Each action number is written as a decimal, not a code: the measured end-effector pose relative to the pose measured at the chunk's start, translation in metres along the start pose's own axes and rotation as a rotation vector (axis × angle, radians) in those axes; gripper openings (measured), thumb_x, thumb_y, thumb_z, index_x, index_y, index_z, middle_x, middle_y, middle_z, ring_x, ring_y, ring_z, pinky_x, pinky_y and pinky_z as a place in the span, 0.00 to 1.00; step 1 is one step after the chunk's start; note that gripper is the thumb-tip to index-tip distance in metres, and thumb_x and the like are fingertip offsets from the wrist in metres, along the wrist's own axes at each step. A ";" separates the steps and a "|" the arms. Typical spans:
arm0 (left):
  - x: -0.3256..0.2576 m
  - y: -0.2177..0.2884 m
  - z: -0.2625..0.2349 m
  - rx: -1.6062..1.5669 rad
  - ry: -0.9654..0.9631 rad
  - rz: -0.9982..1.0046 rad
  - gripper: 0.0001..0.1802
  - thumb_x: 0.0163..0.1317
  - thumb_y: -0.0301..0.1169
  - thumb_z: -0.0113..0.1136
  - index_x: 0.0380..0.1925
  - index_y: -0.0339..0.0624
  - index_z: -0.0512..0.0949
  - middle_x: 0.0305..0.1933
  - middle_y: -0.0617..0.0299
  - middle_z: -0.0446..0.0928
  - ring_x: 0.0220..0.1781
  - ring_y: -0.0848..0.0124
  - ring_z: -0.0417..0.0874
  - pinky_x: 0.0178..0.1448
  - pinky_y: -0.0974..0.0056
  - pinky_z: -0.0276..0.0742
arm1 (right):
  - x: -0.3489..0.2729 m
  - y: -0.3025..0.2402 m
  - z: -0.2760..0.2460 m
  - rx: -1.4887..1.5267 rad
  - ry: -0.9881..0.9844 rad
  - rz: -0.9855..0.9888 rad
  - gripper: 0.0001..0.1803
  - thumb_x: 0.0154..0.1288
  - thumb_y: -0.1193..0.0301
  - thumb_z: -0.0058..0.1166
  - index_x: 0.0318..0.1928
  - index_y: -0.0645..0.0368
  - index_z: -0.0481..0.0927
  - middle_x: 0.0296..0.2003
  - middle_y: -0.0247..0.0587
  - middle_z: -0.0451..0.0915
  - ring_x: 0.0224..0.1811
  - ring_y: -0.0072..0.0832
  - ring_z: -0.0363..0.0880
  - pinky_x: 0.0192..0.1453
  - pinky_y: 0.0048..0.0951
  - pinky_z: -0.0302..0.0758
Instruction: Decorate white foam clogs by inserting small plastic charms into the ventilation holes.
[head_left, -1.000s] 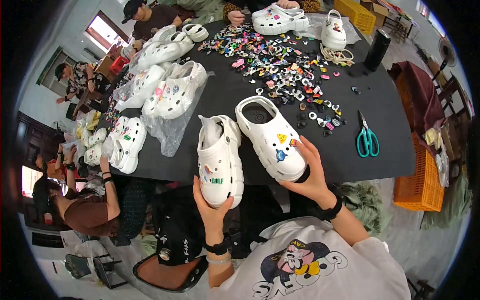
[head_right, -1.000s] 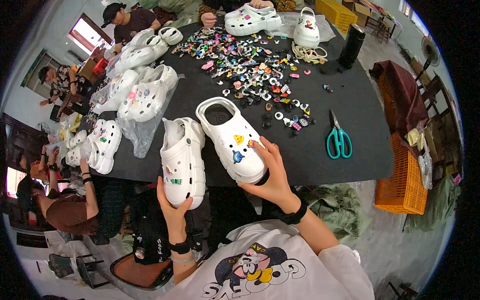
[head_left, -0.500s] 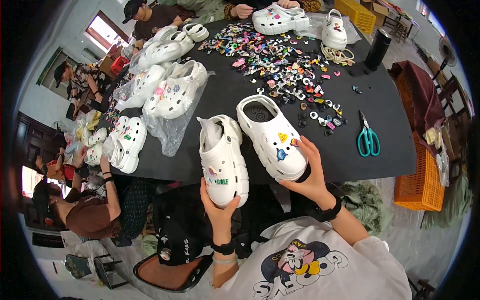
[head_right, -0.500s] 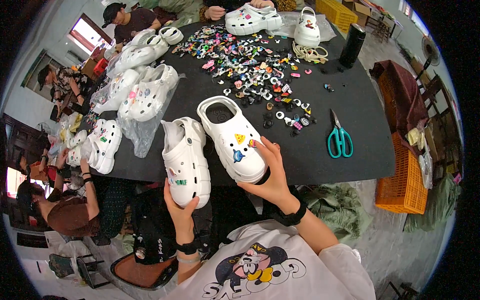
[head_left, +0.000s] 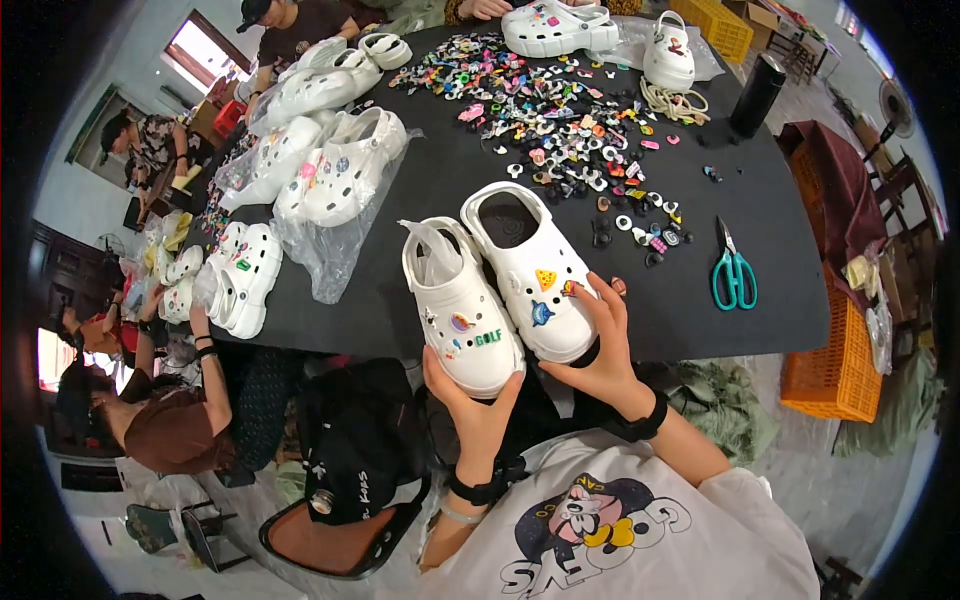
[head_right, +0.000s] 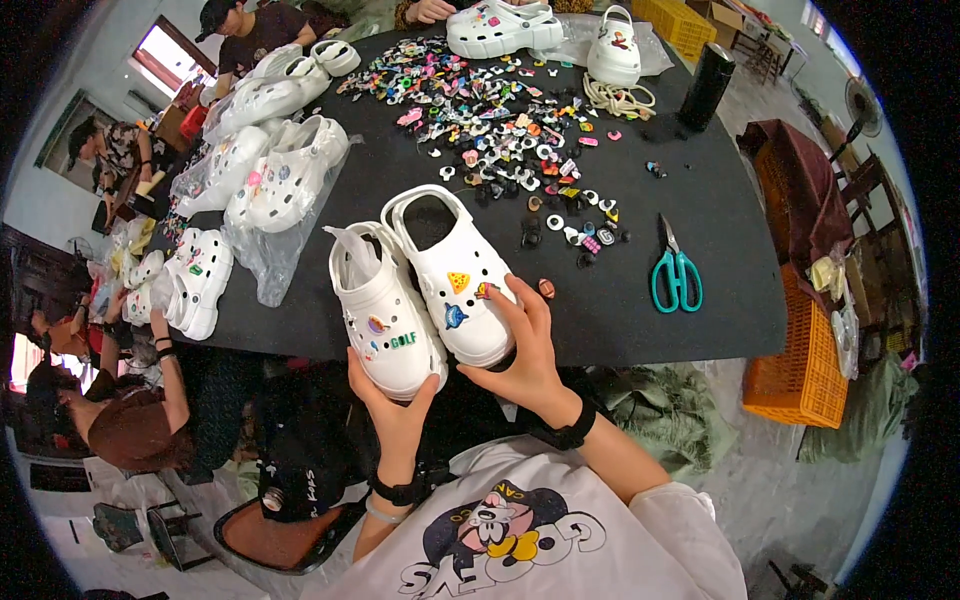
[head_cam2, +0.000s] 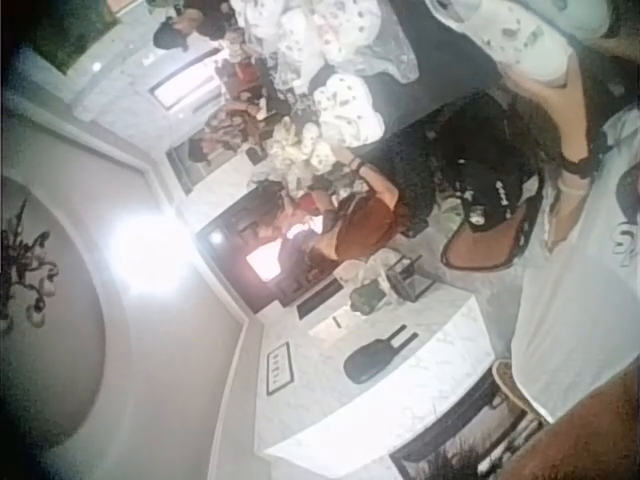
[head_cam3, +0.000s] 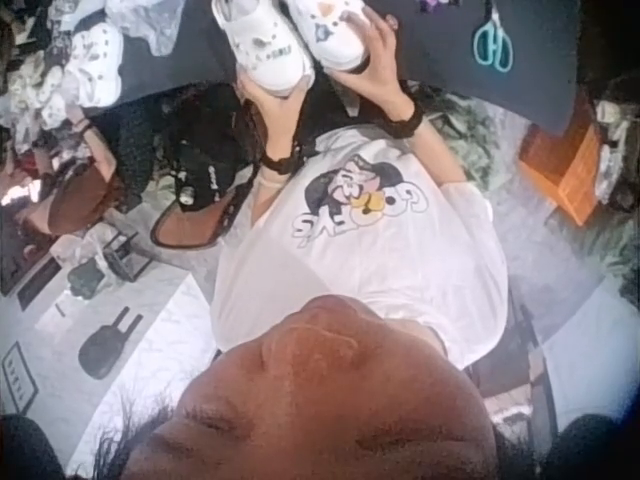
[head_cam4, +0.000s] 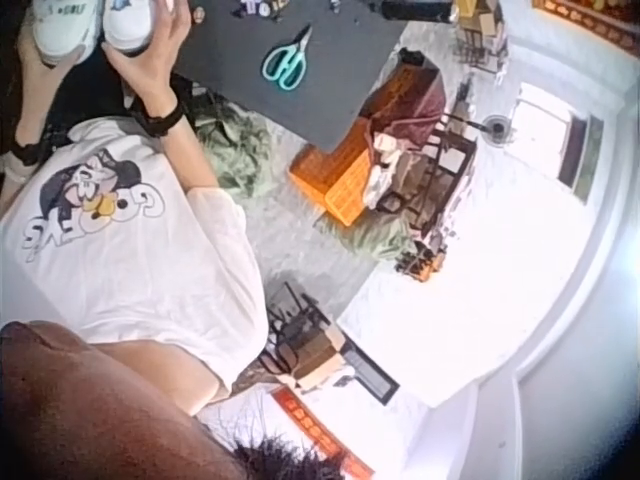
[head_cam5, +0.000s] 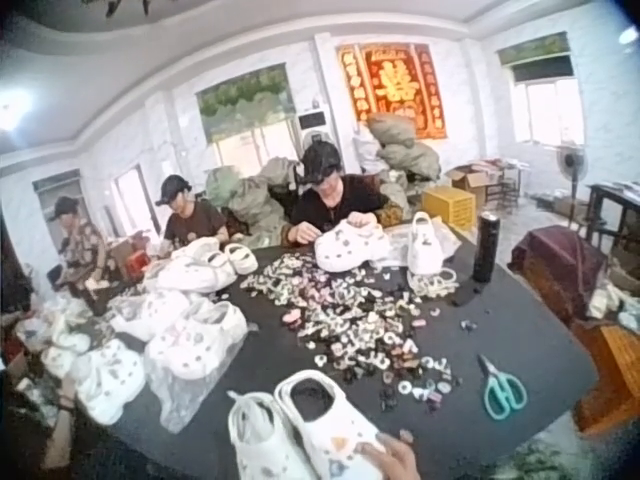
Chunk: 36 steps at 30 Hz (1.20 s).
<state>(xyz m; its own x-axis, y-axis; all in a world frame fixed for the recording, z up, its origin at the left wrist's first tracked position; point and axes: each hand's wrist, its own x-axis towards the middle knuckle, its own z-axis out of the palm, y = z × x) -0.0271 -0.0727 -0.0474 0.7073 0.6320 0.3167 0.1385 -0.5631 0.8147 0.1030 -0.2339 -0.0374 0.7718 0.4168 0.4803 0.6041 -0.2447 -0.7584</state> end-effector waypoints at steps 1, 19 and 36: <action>0.000 0.001 0.000 -0.002 -0.002 -0.006 0.64 0.48 0.32 0.79 0.76 0.36 0.41 0.74 0.44 0.46 0.76 0.52 0.53 0.77 0.48 0.53 | -0.001 0.001 0.001 -0.030 0.016 -0.027 0.56 0.37 0.65 0.80 0.71 0.55 0.64 0.69 0.56 0.58 0.73 0.53 0.55 0.75 0.52 0.55; 0.000 -0.002 -0.006 -0.011 -0.035 0.005 0.68 0.46 0.34 0.81 0.75 0.35 0.39 0.75 0.39 0.40 0.77 0.44 0.47 0.77 0.44 0.49 | -0.009 0.016 0.000 0.002 -0.006 -0.051 0.52 0.49 0.54 0.74 0.71 0.61 0.63 0.68 0.57 0.60 0.72 0.51 0.56 0.74 0.51 0.56; -0.001 -0.002 -0.003 0.022 -0.013 0.043 0.68 0.46 0.39 0.82 0.74 0.31 0.40 0.75 0.35 0.39 0.77 0.41 0.44 0.77 0.42 0.49 | 0.016 0.014 0.002 0.163 0.157 0.088 0.16 0.55 0.73 0.71 0.37 0.61 0.74 0.52 0.47 0.72 0.60 0.39 0.72 0.62 0.39 0.69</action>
<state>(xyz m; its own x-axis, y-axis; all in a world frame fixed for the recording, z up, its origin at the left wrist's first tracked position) -0.0302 -0.0708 -0.0482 0.7221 0.5998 0.3446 0.1228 -0.6014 0.7895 0.1238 -0.2288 -0.0409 0.8493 0.2556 0.4619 0.5026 -0.1242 -0.8555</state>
